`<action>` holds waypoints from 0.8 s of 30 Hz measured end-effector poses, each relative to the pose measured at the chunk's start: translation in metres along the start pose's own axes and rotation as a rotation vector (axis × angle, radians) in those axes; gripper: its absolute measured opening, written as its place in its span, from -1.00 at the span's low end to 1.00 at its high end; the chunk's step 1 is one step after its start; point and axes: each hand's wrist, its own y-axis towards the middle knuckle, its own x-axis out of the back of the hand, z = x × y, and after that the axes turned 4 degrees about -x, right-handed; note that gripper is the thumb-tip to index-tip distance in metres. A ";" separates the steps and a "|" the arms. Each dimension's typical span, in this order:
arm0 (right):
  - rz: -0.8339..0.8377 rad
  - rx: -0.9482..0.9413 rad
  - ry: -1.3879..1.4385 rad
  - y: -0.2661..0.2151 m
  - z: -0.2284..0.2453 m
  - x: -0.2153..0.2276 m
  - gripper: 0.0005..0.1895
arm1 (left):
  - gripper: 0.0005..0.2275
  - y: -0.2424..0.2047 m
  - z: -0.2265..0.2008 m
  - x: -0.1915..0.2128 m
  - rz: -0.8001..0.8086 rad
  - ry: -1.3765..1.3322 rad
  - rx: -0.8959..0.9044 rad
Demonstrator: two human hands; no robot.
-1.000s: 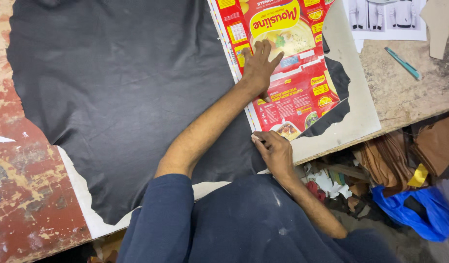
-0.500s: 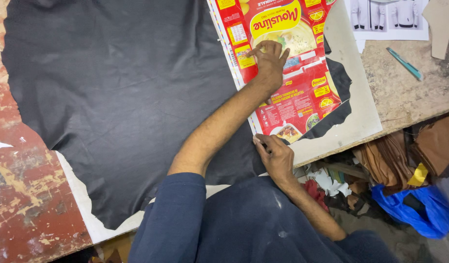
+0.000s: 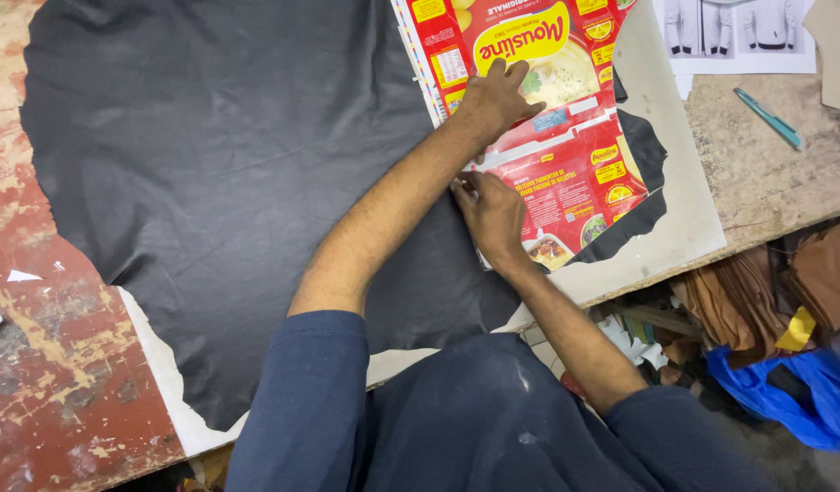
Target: The person places a printed paper pattern on a dark fabric, traces its outline with chalk, measures sections with a tape measure, and cuts the fabric along the marked lines using a rotary cutter. The cut fabric piece is set aside on the table.
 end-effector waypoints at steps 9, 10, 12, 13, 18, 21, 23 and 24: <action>0.088 -0.079 -0.061 0.021 0.004 0.000 -0.78 | -0.69 0.002 -0.003 -0.008 -0.060 -0.006 0.012; 0.101 -0.091 -0.079 0.014 0.006 0.005 -0.78 | -0.68 0.000 -0.003 -0.006 -0.061 0.006 0.003; 0.138 0.027 -0.050 -0.014 0.009 0.030 -0.82 | -0.47 -0.009 -0.003 0.001 -0.058 0.035 -0.027; 0.202 -0.129 -0.049 -0.031 0.012 0.042 -0.80 | -0.36 -0.015 -0.004 0.007 -0.057 0.050 -0.041; 0.223 -0.141 0.018 -0.100 0.018 0.100 -0.81 | 0.08 -0.025 -0.002 0.039 0.099 -0.001 -0.080; 0.247 -0.435 -0.037 -0.110 0.018 0.120 -0.80 | 0.15 -0.021 0.004 0.040 0.145 -0.007 -0.104; 0.203 -0.404 0.020 -0.108 0.014 0.124 -0.80 | 0.14 -0.019 0.005 0.032 0.146 0.011 -0.116; 0.174 -0.382 0.048 -0.103 0.010 0.125 -0.79 | 0.12 -0.018 0.004 0.027 0.141 0.030 -0.115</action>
